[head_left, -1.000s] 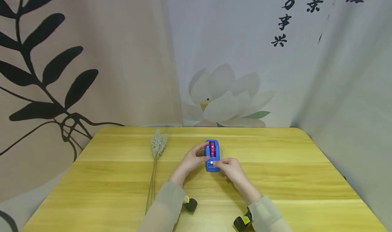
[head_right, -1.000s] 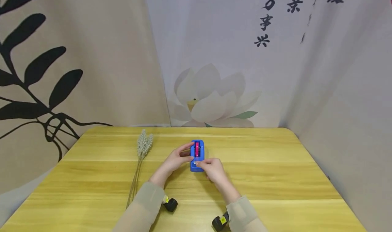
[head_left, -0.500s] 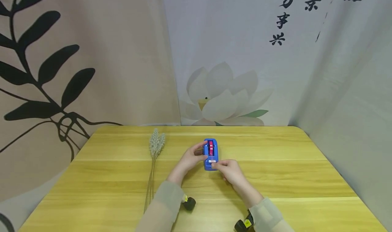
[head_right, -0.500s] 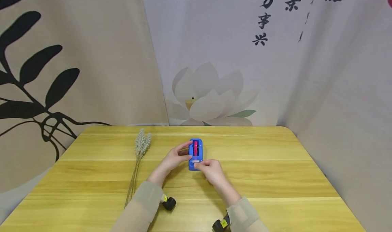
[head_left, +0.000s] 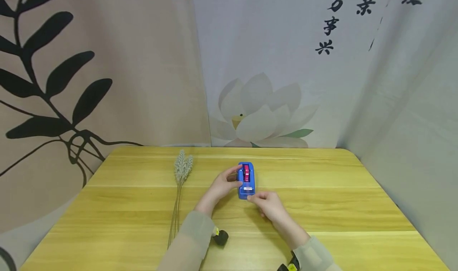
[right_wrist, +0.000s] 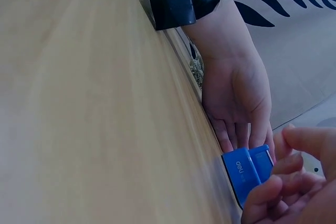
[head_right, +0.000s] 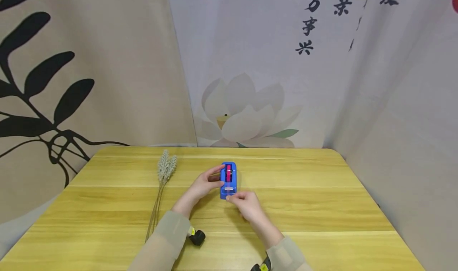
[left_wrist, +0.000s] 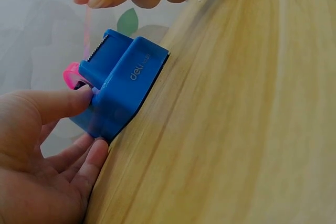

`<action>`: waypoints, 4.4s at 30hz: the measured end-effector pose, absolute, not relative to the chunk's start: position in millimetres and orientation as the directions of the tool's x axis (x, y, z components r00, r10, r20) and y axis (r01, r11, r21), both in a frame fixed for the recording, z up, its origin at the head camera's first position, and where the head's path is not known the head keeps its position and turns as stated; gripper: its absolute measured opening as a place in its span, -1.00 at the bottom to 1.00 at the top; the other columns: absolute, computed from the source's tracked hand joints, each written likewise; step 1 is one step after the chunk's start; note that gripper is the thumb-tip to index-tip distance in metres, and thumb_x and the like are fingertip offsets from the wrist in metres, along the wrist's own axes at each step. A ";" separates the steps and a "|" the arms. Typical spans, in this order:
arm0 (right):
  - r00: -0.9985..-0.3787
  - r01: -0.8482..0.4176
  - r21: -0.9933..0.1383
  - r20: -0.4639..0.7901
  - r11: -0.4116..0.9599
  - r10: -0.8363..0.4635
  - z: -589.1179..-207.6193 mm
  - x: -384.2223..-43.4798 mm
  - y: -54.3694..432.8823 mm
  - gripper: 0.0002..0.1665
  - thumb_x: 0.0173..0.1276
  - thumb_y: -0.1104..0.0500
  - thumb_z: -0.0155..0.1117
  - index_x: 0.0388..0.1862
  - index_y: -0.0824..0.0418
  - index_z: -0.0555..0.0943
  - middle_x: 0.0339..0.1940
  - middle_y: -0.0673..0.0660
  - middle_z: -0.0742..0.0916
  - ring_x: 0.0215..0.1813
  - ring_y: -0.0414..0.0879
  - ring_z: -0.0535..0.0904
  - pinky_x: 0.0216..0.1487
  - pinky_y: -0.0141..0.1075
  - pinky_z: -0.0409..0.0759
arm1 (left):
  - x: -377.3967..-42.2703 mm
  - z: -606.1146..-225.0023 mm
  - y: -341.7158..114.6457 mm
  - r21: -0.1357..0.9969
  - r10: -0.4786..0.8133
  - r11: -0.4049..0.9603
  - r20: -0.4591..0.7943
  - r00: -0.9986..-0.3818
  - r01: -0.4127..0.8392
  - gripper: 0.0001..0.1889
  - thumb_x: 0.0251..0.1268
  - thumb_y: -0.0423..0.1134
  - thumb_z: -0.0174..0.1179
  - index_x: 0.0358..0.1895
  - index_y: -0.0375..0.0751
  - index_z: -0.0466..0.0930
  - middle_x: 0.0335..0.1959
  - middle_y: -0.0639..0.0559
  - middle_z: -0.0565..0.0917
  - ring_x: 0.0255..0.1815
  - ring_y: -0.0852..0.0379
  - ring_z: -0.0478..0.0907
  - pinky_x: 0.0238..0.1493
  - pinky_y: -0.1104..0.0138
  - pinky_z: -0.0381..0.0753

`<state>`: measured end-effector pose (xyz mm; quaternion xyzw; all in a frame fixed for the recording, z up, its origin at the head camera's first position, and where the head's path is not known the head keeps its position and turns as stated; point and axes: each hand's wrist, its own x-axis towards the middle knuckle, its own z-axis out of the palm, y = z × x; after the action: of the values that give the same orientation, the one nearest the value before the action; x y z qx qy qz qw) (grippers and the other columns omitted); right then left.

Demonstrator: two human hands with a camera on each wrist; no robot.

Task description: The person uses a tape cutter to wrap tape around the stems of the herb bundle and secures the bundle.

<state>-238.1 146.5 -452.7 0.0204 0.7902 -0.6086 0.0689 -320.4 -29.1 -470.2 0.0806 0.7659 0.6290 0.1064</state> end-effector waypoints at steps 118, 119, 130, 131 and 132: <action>-0.904 0.164 -0.943 -0.262 0.291 -0.339 -460.4 -191.7 165.9 -0.74 0.22 0.12 0.38 -0.39 0.35 0.70 -0.81 -0.11 0.35 -0.79 -0.29 0.19 -0.75 -0.48 0.20 | -324.1 -472.2 -30.8 0.977 0.263 0.214 -0.049 -0.964 0.009 -0.42 0.30 -0.33 0.25 0.37 0.13 0.41 0.33 -0.17 0.41 0.27 -0.20 0.38 0.20 -0.11 0.37; -0.902 0.166 -0.945 -0.261 0.282 -0.344 -460.3 -192.1 165.1 -0.74 0.22 0.13 0.38 -0.37 0.36 0.70 -0.82 -0.11 0.34 -0.78 -0.28 0.19 -0.75 -0.48 0.19 | -324.2 -471.4 -32.2 0.977 0.261 0.213 -0.050 -0.964 0.007 -0.42 0.29 -0.33 0.25 0.37 0.11 0.41 0.32 -0.17 0.42 0.27 -0.20 0.38 0.21 -0.10 0.38; -0.902 0.225 -0.967 -0.252 0.117 -0.350 -463.5 -186.5 159.4 -0.66 0.27 0.19 0.31 -0.21 0.51 0.63 -0.76 -0.09 0.33 -0.73 -0.29 0.17 -0.73 -0.49 0.25 | -317.1 -433.2 -67.7 0.908 0.303 0.411 -0.054 -0.952 0.079 -0.46 0.31 -0.22 0.25 0.36 -0.10 0.40 0.31 -0.23 0.43 0.24 -0.23 0.41 0.11 -0.04 0.49; -0.904 0.232 -0.967 -0.255 0.108 -0.344 -463.4 -186.0 159.6 -0.66 0.27 0.19 0.31 -0.20 0.51 0.63 -0.75 -0.09 0.33 -0.72 -0.29 0.17 -0.73 -0.49 0.25 | -315.6 -427.3 -75.2 0.901 0.308 0.423 -0.043 -0.950 0.096 -0.48 0.32 -0.23 0.23 0.35 -0.13 0.41 0.28 -0.24 0.45 0.22 -0.22 0.43 0.10 -0.02 0.50; -0.905 0.237 -0.966 -0.258 0.102 -0.339 -463.2 -185.5 159.9 -0.65 0.27 0.19 0.31 -0.18 0.52 0.62 -0.74 -0.09 0.34 -0.71 -0.29 0.16 -0.72 -0.49 0.25 | -314.0 -422.1 -83.5 0.893 0.308 0.435 -0.031 -0.951 0.112 -0.50 0.33 -0.23 0.22 0.34 -0.14 0.43 0.25 -0.24 0.49 0.19 -0.20 0.45 0.10 0.01 0.51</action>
<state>-185.5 159.9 -463.2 -0.0359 0.7103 -0.6692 0.2155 -314.0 -83.5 -422.1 0.1248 0.8417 0.5166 0.0949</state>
